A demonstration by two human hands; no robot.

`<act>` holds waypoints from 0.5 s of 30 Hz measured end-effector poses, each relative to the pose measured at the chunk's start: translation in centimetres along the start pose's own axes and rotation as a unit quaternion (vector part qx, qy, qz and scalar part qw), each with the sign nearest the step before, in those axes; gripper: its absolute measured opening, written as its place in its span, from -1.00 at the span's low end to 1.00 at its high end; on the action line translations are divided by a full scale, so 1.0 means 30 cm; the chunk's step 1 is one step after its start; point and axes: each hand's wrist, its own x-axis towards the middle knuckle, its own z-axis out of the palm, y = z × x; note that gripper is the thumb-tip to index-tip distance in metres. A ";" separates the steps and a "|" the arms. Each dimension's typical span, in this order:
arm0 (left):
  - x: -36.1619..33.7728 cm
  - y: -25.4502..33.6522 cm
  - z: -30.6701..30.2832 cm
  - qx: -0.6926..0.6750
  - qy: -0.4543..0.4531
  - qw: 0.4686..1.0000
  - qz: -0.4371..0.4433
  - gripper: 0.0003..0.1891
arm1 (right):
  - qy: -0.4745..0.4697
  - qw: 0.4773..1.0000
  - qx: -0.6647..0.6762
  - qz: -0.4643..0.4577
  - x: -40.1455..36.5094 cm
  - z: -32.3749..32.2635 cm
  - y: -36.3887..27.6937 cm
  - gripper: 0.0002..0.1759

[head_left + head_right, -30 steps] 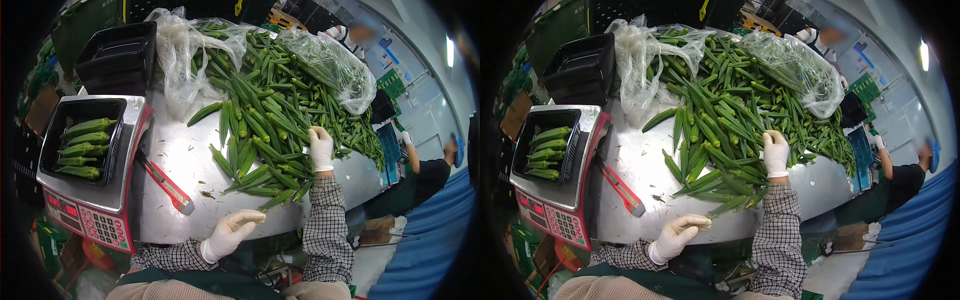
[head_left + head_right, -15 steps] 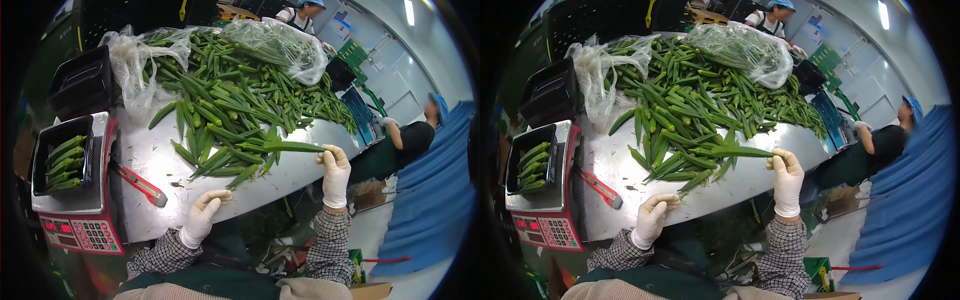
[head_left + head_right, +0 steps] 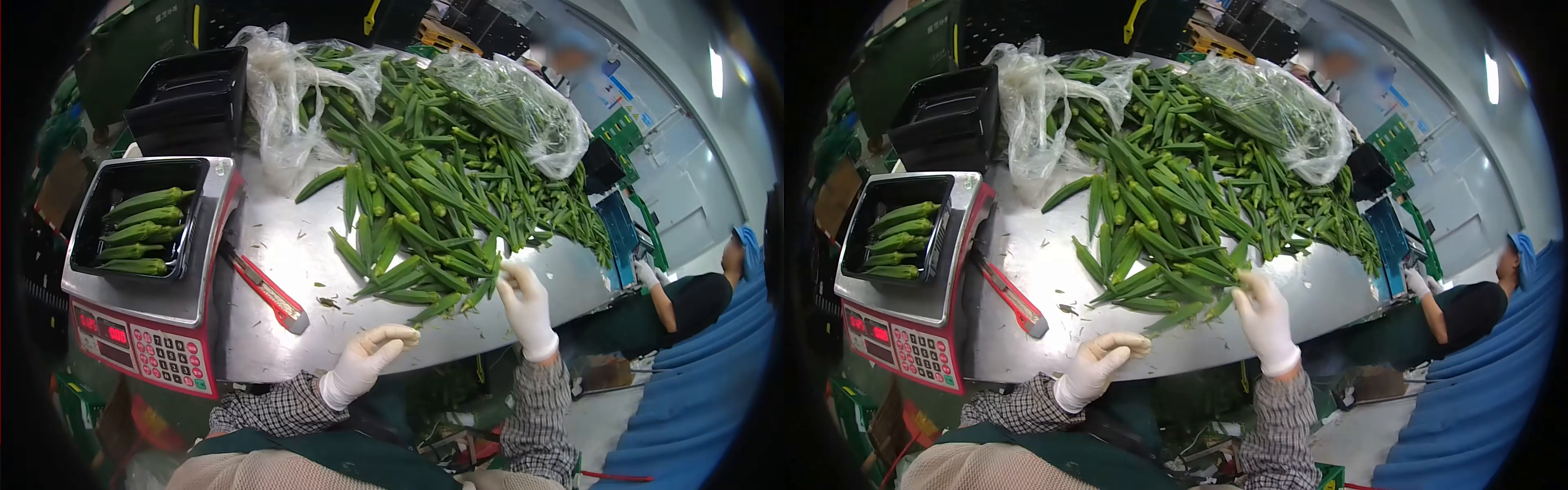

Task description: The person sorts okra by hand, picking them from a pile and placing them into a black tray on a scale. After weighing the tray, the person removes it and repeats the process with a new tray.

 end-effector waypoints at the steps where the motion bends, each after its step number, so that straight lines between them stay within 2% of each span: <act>1: 0.000 0.001 0.000 -0.001 0.000 1.000 0.001 -0.76 | 0.031 0.999 0.005 -0.034 0.065 0.065 0.016 -0.68; 3: 0.000 0.003 0.002 -0.005 -0.001 1.000 0.003 -0.76 | 0.066 0.995 -0.012 -0.071 0.189 0.172 0.043 -0.65; 6: -0.002 -0.003 0.001 -0.010 -0.002 1.000 0.006 -0.76 | 0.080 0.996 0.010 -0.039 0.299 0.295 0.107 -0.72; 9: 0.000 0.007 -0.002 0.014 -0.008 1.000 0.012 -0.73 | 0.104 0.989 0.094 0.045 0.313 0.291 0.121 -0.81; 11: -0.003 0.004 -0.001 0.027 -0.011 0.999 0.012 -0.73 | 0.051 0.946 0.296 0.120 0.278 0.220 0.051 -0.81; 13: 0.000 -0.001 -0.004 0.030 -0.021 0.999 0.008 -0.76 | 0.019 0.907 0.377 0.187 0.227 0.154 0.011 -0.77; 15: 0.003 -0.002 -0.001 0.033 -0.019 0.999 0.008 -0.75 | -0.007 0.881 0.427 0.206 0.177 0.105 -0.013 -0.75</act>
